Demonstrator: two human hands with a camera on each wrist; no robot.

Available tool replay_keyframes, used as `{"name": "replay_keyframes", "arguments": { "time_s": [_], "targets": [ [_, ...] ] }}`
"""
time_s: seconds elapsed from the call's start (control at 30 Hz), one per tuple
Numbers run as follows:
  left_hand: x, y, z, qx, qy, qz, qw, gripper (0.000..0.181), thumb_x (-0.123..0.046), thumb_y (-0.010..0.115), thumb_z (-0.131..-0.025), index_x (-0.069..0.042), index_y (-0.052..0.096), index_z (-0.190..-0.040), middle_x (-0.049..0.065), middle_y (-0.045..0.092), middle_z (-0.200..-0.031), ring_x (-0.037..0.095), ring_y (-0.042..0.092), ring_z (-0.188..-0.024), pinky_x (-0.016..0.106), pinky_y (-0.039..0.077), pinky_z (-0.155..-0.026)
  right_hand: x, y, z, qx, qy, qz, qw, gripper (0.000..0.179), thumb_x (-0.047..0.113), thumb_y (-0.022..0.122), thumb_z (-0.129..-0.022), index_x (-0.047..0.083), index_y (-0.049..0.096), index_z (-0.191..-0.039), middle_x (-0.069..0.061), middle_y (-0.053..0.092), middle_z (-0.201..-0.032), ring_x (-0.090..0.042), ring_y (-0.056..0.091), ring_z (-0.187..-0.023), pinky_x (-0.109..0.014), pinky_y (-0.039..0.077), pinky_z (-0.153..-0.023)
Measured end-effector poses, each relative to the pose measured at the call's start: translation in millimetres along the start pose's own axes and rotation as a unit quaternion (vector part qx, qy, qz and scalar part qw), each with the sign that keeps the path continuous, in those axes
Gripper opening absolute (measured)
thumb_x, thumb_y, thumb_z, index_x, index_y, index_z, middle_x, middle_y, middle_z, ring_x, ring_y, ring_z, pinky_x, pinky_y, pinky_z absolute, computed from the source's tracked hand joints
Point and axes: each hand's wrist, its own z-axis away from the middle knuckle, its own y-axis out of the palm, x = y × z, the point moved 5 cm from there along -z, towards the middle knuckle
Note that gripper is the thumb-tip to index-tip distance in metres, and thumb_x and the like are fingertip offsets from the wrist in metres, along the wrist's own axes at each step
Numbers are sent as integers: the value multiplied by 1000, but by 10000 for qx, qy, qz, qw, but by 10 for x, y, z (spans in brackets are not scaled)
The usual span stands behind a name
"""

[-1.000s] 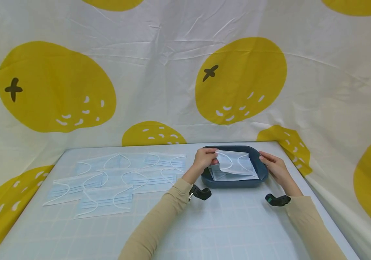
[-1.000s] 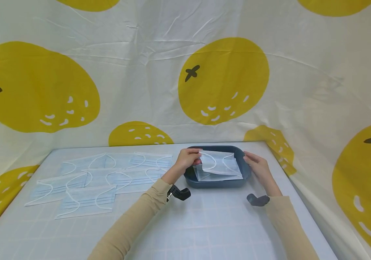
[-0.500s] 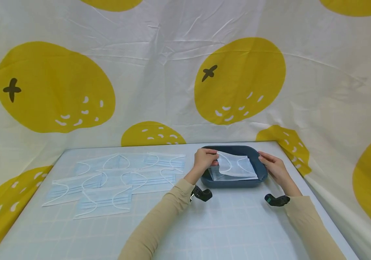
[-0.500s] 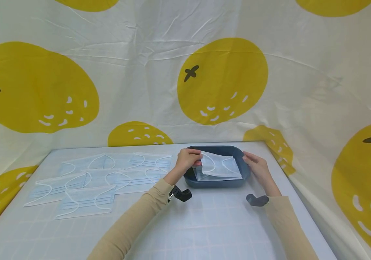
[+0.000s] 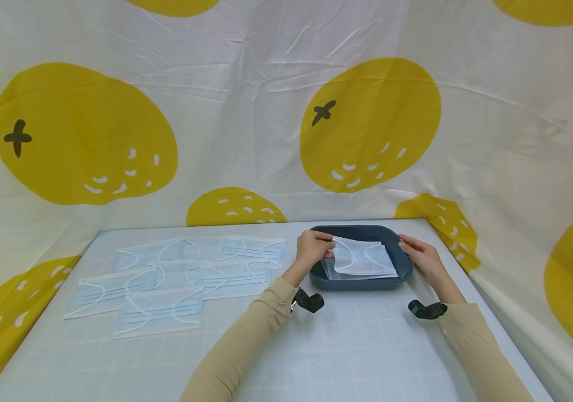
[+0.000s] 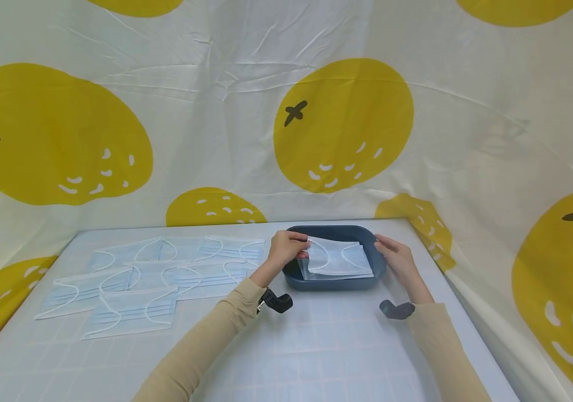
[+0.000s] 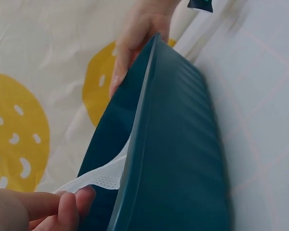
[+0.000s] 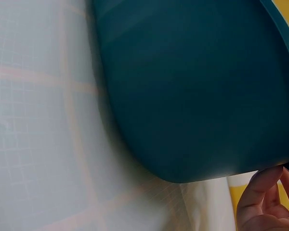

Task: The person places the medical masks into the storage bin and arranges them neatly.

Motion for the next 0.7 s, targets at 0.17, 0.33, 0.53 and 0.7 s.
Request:
{"name": "replay_keyframes", "arguments": {
  "time_s": [0.17,0.33,0.53,0.7],
  "targets": [
    [18,-1,-14,142,-11,-172,9998,17,-3,71,-83,0,74,-100,14,74,-88,8,66,-53,19,55,-53,3,0,5,-28,32,1,10000,66,46,50,-97,12,30,-151,-12,26,-158,-27,29,-142,-40,28,-115],
    [39,7,-26,234,14,-251,9994,19,-3,71,-83,0,73,-102,13,75,-85,6,64,-52,19,55,-54,13,7,16,-25,25,-19,10000,65,44,49,-98,11,29,-151,-13,25,-158,-28,28,-143,-40,27,-115],
    [18,0,-3,68,332,-385,9987,17,-3,72,-82,0,74,-99,13,75,-82,8,66,-52,19,55,-53,4,8,14,20,-3,-35,10000,66,45,49,-97,12,29,-151,-12,25,-158,-28,28,-143,-39,27,-115],
    [28,4,6,-107,421,-443,9981,15,-3,73,-81,-1,75,-96,12,75,-78,11,67,-52,20,55,-52,-13,7,5,32,55,-60,10000,66,46,49,-97,13,29,-151,-11,25,-159,-27,27,-143,-40,27,-116]
  ]
}}
